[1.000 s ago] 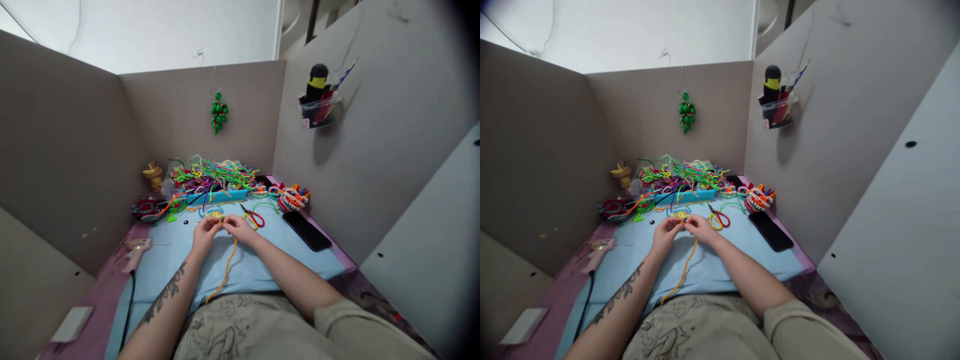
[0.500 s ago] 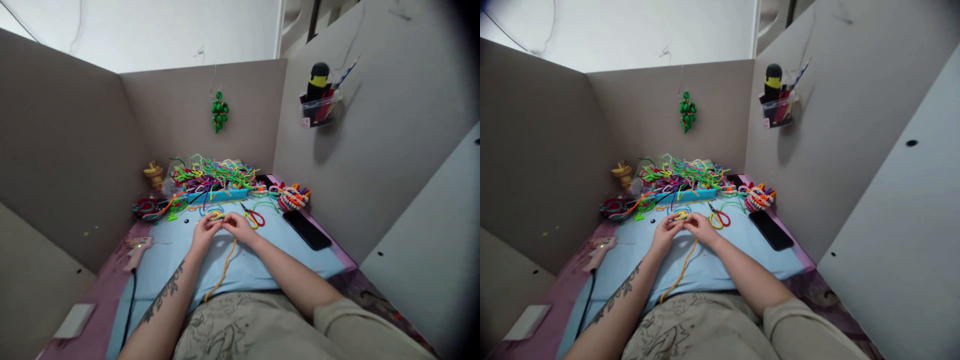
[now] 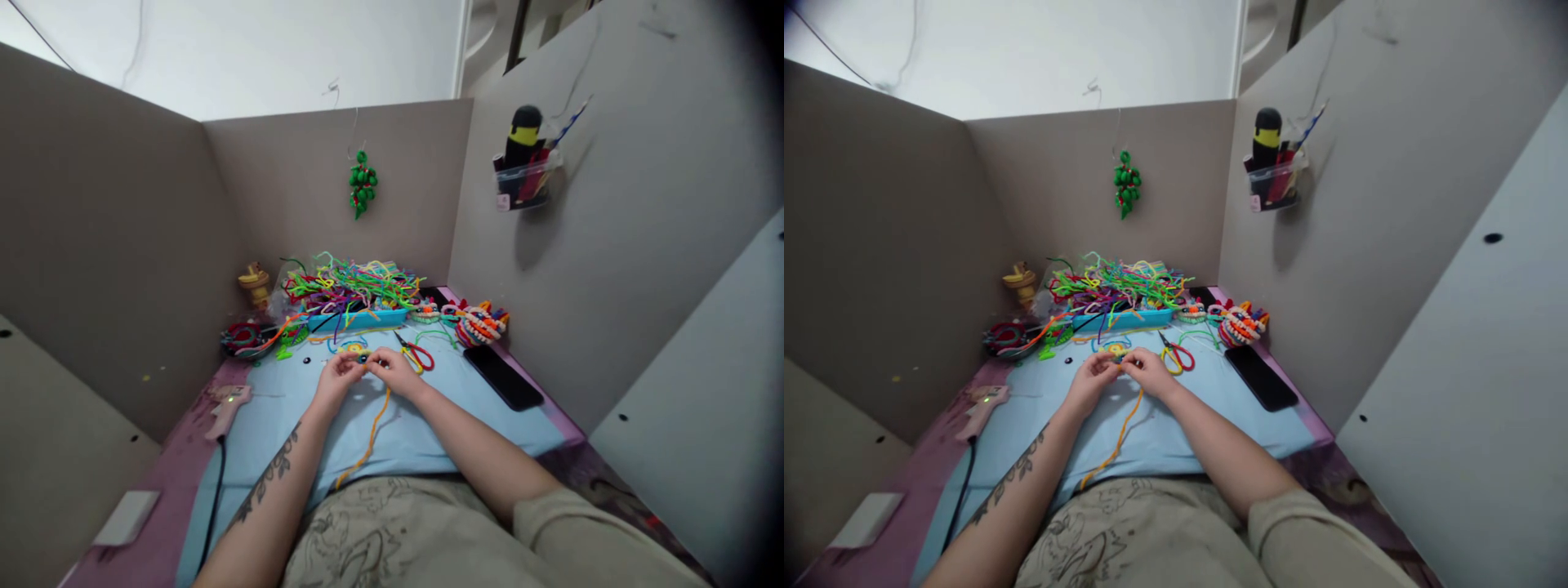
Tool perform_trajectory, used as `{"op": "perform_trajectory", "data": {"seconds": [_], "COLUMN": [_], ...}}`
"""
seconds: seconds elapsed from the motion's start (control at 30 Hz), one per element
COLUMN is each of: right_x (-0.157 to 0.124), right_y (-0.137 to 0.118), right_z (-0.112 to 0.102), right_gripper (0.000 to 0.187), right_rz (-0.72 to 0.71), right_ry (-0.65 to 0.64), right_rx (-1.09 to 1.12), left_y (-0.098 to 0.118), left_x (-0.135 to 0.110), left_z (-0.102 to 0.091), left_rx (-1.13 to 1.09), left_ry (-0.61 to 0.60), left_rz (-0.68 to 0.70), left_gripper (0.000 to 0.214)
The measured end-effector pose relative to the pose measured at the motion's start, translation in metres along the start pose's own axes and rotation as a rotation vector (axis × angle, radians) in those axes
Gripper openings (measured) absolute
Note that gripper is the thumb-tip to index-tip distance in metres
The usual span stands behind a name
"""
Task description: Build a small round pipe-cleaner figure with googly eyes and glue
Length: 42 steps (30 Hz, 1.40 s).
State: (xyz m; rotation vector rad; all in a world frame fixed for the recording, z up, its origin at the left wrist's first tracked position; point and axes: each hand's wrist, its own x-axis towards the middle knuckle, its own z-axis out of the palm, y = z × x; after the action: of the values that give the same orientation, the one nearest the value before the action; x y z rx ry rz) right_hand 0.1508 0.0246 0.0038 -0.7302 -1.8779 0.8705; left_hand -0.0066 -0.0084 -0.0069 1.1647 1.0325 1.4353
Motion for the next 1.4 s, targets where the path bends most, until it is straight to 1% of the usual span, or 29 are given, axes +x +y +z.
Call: {"op": "perform_trajectory", "data": {"seconds": [0.07,0.13,0.23,0.3,0.37,0.47,0.57,0.67,0.8,0.97,1.03,1.1,1.17,1.3,1.4], "right_x": [-0.001,-0.002,-0.002,-0.002,-0.001,0.0,0.0,-0.001,0.0,0.002,0.003,0.003,0.003,0.003,0.003], "right_y": [0.0,-0.001,0.001,0.003,0.006,0.008,0.007,0.006,0.008,0.017,0.019,0.019,0.019,0.017,0.016], "right_z": [0.0,0.0,0.0,0.0,0.001,0.002,0.003,0.003,0.002,0.002,0.002,0.002,0.002,0.002,0.002], "right_gripper": [0.011,0.01,0.009,0.009,0.009,0.009,0.006,0.004,0.006,0.016,0.02,0.023,0.024,0.023,0.022], "right_rz": [-0.04,-0.108,-0.219,-0.261,-0.267,-0.246,-0.212,-0.157,-0.036,0.13,0.159,0.174,0.188,0.183,0.163], "right_ry": [0.021,0.046,0.04,0.011,-0.005,-0.001,0.019,0.03,0.009,-0.136,-0.177,-0.201,-0.209,-0.179,-0.157], "right_rx": [-0.033,-0.088,-0.187,-0.24,-0.277,-0.308,-0.291,-0.213,-0.02,0.316,0.436,0.521,0.567,0.585,0.558], "left_y": [-0.001,0.0,0.003,0.005,0.006,0.005,0.005,0.005,0.006,0.011,0.013,0.013,0.012,0.007,0.005], "left_x": [0.0,0.0,-0.001,-0.002,-0.003,-0.003,-0.003,-0.003,-0.003,-0.008,-0.01,-0.011,-0.01,-0.005,-0.003], "left_z": [0.0,-0.001,-0.001,-0.001,0.0,0.0,0.001,0.0,-0.002,-0.003,-0.002,0.0,0.0,-0.002,-0.002], "left_rx": [0.024,-0.002,-0.052,-0.041,-0.017,0.038,0.089,0.078,-0.004,-0.078,-0.109,-0.134,-0.139,-0.055,-0.008], "left_ry": [-0.024,-0.05,-0.059,-0.048,-0.022,0.009,0.01,-0.009,-0.062,-0.182,-0.223,-0.24,-0.226,-0.124,-0.086], "left_rz": [-0.075,-0.145,-0.195,-0.199,-0.189,-0.146,-0.106,-0.102,-0.108,-0.122,-0.125,-0.11,-0.088,-0.021,-0.033], "left_gripper": [0.033,0.032,0.032,0.033,0.035,0.037,0.035,0.032,0.028,0.024,0.026,0.029,0.03,0.028,0.03]}}
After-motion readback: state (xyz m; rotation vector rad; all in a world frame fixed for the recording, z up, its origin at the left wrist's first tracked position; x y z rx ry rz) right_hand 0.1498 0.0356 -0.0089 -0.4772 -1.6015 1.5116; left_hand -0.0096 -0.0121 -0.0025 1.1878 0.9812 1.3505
